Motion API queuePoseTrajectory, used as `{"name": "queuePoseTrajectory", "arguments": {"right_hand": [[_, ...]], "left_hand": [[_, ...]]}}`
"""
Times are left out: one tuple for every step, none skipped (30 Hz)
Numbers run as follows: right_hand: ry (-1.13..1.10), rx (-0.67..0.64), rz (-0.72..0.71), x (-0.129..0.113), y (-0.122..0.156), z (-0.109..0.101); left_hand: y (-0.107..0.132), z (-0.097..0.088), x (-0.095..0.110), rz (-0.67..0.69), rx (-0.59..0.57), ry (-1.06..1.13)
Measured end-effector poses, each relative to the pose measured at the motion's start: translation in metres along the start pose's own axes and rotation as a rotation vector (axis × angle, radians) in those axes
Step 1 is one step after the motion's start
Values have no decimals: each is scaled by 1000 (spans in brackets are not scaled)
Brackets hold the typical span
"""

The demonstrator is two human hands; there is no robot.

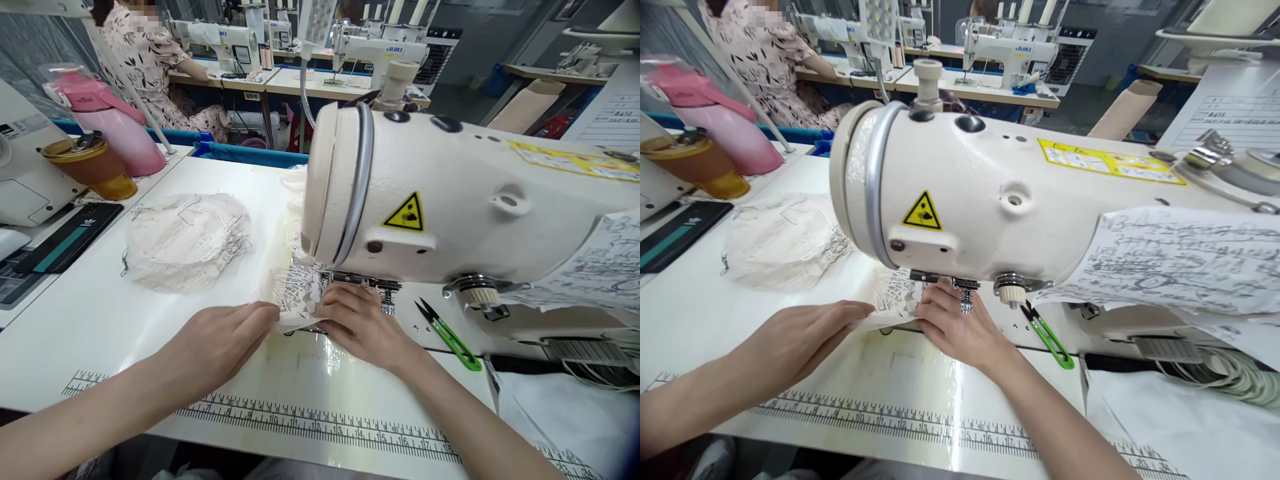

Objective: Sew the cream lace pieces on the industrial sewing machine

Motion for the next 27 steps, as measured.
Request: {"name": "queuePoseTrajectory", "arguments": {"right_hand": [[9, 9, -8, 0, 0, 0], [14, 13, -18, 0, 1, 0], [16, 15, -26, 0, 1, 0], [17, 18, -32, 0, 2, 0], [18, 24, -36, 0, 3, -1], [19, 31, -38, 0, 3, -1], [20, 43, -42, -1, 4, -2], [28, 59, -45, -2, 5, -3], [47, 79, -40, -3, 6, -4], [80, 94, -24, -4, 6, -4], [124, 103, -2, -5, 6, -4], [170, 102, 22, -6, 6, -4], [209, 89, 42, -7, 6, -3], [234, 69, 50, -8, 5, -3], [242, 50, 42, -9, 3, -2], [240, 37, 25, -10, 2, -2], [233, 35, 5, -11, 1, -2], [226, 39, -14, -12, -1, -3], [223, 47, -30, -13, -2, -4], [221, 54, -41, -13, -2, -5], [219, 58, -48, -13, -3, -5], [218, 58, -50, -12, -3, -6], [215, 55, -48, -12, -3, -6], [213, 51, -40, -12, -3, -5], [210, 49, -30, -11, -3, -5], [205, 48, -22, -11, -3, -5], [201, 48, -17, -12, -2, -4]], "left_hand": [[-11, -2, 2, 33, -16, -14], [-23, -1, 4, 87, -34, -35], [-33, 2, 6, 148, -63, -66], [-43, 6, 8, 202, -57, -109], [-50, 11, 9, 246, -41, -147], [-56, 16, 10, 274, -8, -184], [-60, 21, 11, 295, 41, -218], [-62, 26, 12, 307, 91, -253], [-63, 30, 13, 312, 144, -286], [-62, 32, 14, 313, 194, -316], [-61, 33, 15, 309, 238, -339], [-60, 32, 16, 303, 276, -356], [-58, 31, 16, 295, 303, -367], [-57, 30, 16, 289, 321, -374], [-56, 29, 16, 286, 334, -380], [-55, 28, 16, 284, 342, -386], [-55, 27, 16, 280, 347, -387], [-55, 27, 15, 274, 350, -378], [-54, 28, 15, 265, 345, -355], [-54, 30, 14, 250, 334, -323], [-54, 33, 12, 233, 309, -288], [-53, 38, 11, 217, 274, -254], [-53, 43, 10, 205, 230, -226], [-52, 48, 10, 199, 182, -206], [-51, 53, 9, 196, 135, -193], [-50, 58, 8, 196, 93, -184], [-49, 60, 8, 196, 62, -176]]}}
Point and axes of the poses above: each hand's wrist, its own y-axis away from the middle knuckle, its own z-axis out of the palm, x = y × z, the point moved 5 cm from there along -y, towards the middle knuckle, and after that the axes turned 13 degrees about -y, right-handed, at the moved point
